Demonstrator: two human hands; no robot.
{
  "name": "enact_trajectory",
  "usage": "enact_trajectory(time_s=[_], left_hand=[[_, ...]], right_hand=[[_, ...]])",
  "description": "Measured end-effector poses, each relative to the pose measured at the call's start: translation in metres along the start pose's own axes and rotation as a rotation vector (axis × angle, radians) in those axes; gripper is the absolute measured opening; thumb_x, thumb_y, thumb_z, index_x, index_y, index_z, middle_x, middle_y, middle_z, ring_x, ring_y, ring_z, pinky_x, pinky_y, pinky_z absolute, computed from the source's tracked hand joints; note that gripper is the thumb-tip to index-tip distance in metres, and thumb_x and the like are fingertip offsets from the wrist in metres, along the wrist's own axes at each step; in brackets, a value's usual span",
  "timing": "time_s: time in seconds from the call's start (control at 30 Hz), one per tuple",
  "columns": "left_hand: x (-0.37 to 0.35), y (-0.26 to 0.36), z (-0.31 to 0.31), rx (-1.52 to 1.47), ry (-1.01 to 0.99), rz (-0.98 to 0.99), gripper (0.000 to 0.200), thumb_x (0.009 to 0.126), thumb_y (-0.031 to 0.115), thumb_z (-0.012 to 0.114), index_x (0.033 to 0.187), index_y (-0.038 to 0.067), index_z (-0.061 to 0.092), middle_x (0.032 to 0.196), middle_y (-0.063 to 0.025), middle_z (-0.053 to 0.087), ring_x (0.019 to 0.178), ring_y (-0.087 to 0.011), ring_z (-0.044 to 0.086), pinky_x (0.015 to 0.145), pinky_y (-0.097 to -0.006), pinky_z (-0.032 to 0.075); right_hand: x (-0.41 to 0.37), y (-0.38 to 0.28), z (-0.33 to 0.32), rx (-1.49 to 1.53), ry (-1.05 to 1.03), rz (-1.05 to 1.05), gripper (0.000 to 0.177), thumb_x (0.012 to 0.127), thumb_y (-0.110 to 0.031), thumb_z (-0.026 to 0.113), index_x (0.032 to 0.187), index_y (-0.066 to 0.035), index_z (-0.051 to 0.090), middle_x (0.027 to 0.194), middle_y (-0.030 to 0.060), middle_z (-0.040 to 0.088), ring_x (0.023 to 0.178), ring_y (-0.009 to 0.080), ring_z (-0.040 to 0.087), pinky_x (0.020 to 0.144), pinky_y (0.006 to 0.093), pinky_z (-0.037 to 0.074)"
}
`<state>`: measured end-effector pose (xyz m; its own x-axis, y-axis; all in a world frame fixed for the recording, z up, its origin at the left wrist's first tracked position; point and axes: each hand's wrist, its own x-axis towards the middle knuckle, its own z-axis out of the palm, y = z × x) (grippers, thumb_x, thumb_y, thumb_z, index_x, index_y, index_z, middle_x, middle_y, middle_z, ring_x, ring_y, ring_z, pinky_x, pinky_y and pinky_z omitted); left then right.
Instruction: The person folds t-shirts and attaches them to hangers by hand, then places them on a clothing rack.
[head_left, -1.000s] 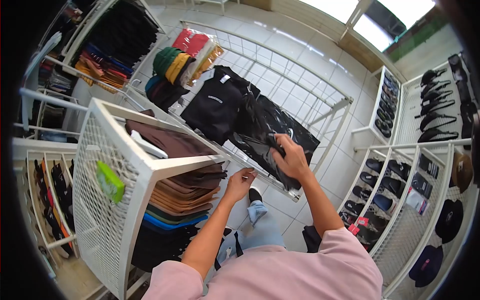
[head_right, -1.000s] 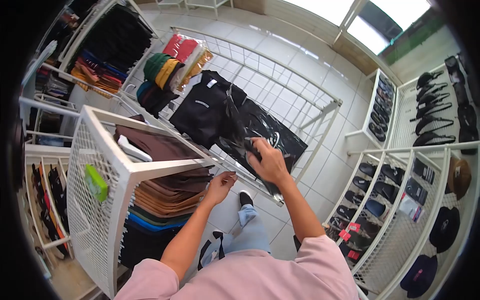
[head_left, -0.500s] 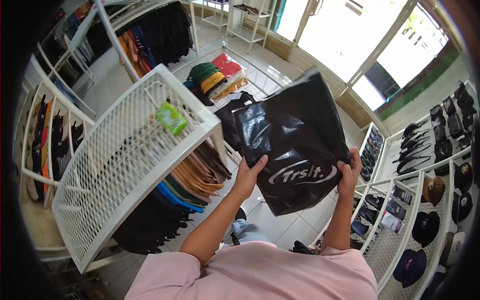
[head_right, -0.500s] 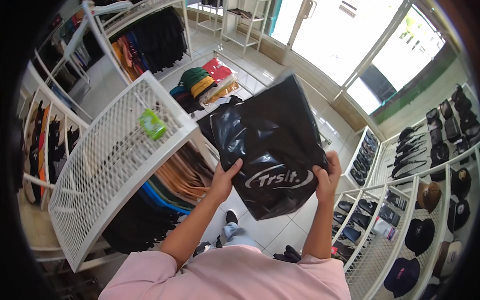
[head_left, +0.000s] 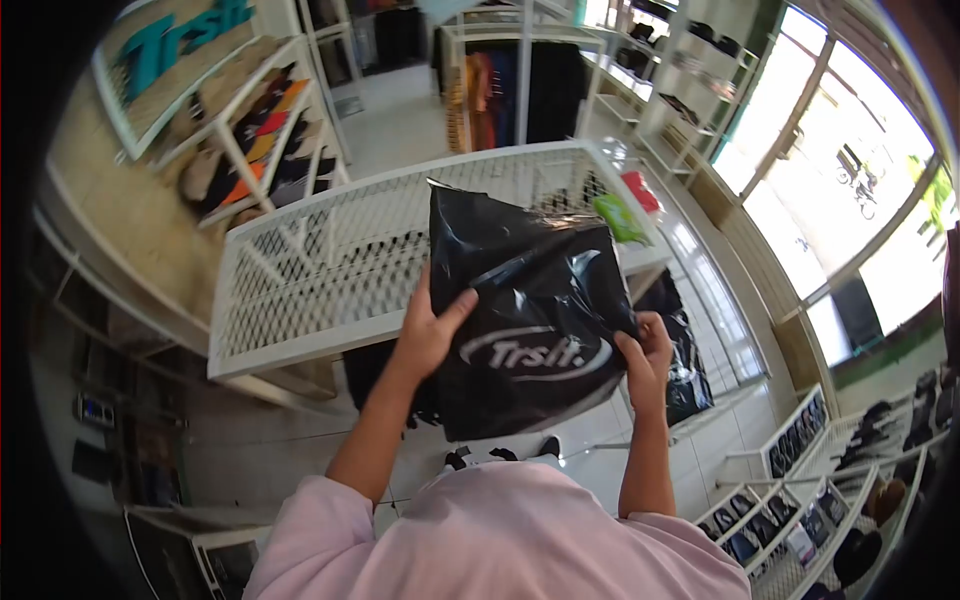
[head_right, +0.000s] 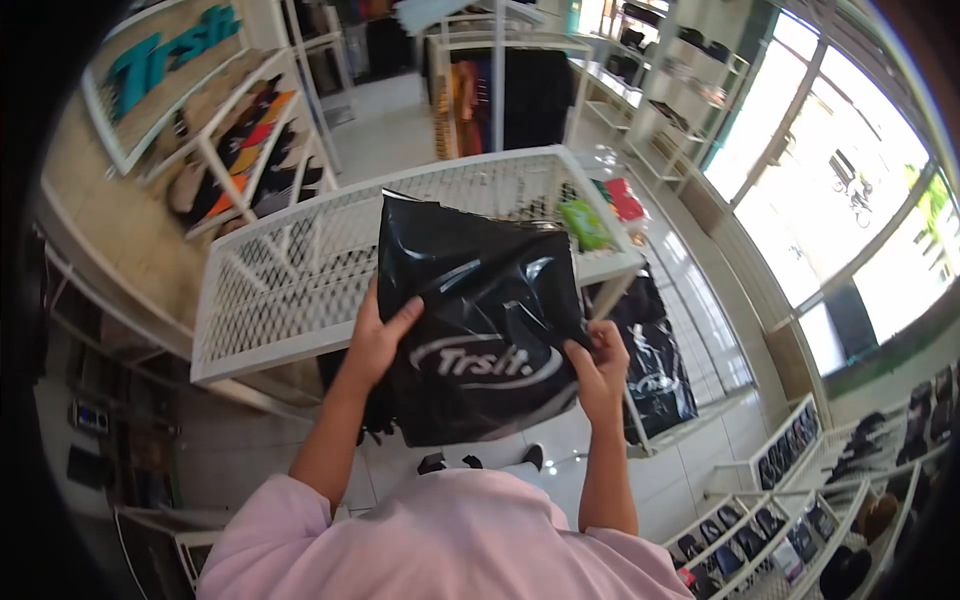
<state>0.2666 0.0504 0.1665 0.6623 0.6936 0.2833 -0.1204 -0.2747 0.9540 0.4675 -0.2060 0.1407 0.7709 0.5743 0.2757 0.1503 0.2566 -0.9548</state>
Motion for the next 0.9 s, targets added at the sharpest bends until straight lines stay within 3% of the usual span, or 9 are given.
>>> enact_trajectory(time_s=[0.23,0.27,0.33,0.4,0.47,0.53,0.67,0.8,0.9], left_hand=[[0.106,-0.005,-0.153,-0.013,0.054,-0.119,0.065,0.098,0.017,0.078,0.156,0.003,0.051,0.135,-0.0093,0.070,0.121,-0.0202,0.066,0.107,-0.0337,0.049],[0.121,-0.010,-0.173,0.044,0.001,-0.092,0.073,0.098,0.025,0.078,0.160,0.003,0.046,0.142,-0.0156,0.067,0.126,-0.0258,0.065,0.109,-0.0380,0.049],[0.135,-0.036,-0.194,0.615,0.277,0.106,0.083,0.098,0.038,0.077,0.163,0.003,0.039,0.146,-0.0244,0.062,0.130,-0.0355,0.064,0.111,-0.0438,0.048],[0.113,-0.041,-0.207,0.950,0.287,0.006,0.091,0.097,0.049,0.074,0.166,0.004,0.034,0.147,-0.0304,0.058,0.133,-0.0430,0.060,0.113,-0.0482,0.047],[0.054,-0.020,-0.195,0.668,0.271,0.116,0.077,0.099,0.044,0.075,0.157,0.001,0.048,0.133,-0.0278,0.067,0.123,-0.0398,0.068,0.105,-0.0463,0.052],[-0.016,0.010,-0.179,0.541,0.252,-0.011,0.048,0.101,0.043,0.075,0.125,0.002,0.073,0.099,-0.0152,0.079,0.088,-0.0237,0.077,0.083,-0.0367,0.059],[-0.111,0.005,-0.149,0.494,0.051,-0.592,0.053,0.106,0.051,0.067,0.108,-0.002,0.075,0.082,-0.0069,0.074,0.075,-0.0117,0.070,0.066,-0.0274,0.053],[-0.152,-0.052,-0.134,-0.015,0.231,-0.686,0.061,0.107,0.060,0.059,0.114,0.000,0.072,0.094,-0.0074,0.076,0.079,-0.0158,0.074,0.067,-0.0279,0.055],[-0.152,-0.052,-0.140,-0.285,0.454,-0.726,0.053,0.108,0.054,0.060,0.129,0.005,0.064,0.110,-0.0082,0.074,0.082,-0.0176,0.077,0.063,-0.0258,0.057]], right_hand=[[0.091,0.054,0.166,0.069,-0.123,-0.048,0.027,0.101,-0.011,0.074,0.120,0.003,0.061,0.112,0.0105,0.072,0.096,0.0112,0.066,0.083,0.0265,0.053],[0.101,0.061,0.180,-0.031,-0.099,-0.071,0.031,0.101,-0.013,0.074,0.123,0.004,0.061,0.113,0.0123,0.072,0.097,0.0140,0.067,0.085,0.0282,0.054],[0.116,0.079,0.203,-0.232,-0.049,-0.113,0.038,0.102,-0.017,0.075,0.129,0.005,0.061,0.116,0.0158,0.072,0.099,0.0197,0.070,0.088,0.0314,0.055],[0.104,0.091,0.209,-0.354,-0.060,-0.151,0.047,0.098,-0.019,0.078,0.136,0.003,0.062,0.122,0.0189,0.071,0.101,0.0267,0.072,0.091,0.0352,0.056],[0.081,0.084,0.210,-0.410,-0.064,-0.124,0.045,0.096,-0.017,0.078,0.135,0.001,0.064,0.123,0.0174,0.070,0.097,0.0253,0.072,0.089,0.0350,0.057],[0.058,0.065,0.205,-0.469,-0.131,-0.064,0.042,0.094,-0.014,0.079,0.131,-0.002,0.067,0.119,0.0156,0.070,0.092,0.0230,0.071,0.086,0.0354,0.057],[0.025,0.049,0.209,-0.541,-0.220,-0.048,0.037,0.090,-0.009,0.079,0.125,-0.003,0.071,0.110,0.0123,0.068,0.084,0.0193,0.068,0.079,0.0362,0.056],[-0.022,0.050,0.237,-0.320,-0.487,-0.004,0.038,0.088,-0.002,0.079,0.126,-0.003,0.072,0.105,0.0102,0.070,0.075,0.0159,0.068,0.070,0.0317,0.057],[-0.034,0.019,0.248,-0.176,-0.983,0.114,0.042,0.092,-0.007,0.081,0.133,-0.005,0.072,0.093,0.0073,0.077,0.076,0.0109,0.071,0.069,0.0275,0.057]])
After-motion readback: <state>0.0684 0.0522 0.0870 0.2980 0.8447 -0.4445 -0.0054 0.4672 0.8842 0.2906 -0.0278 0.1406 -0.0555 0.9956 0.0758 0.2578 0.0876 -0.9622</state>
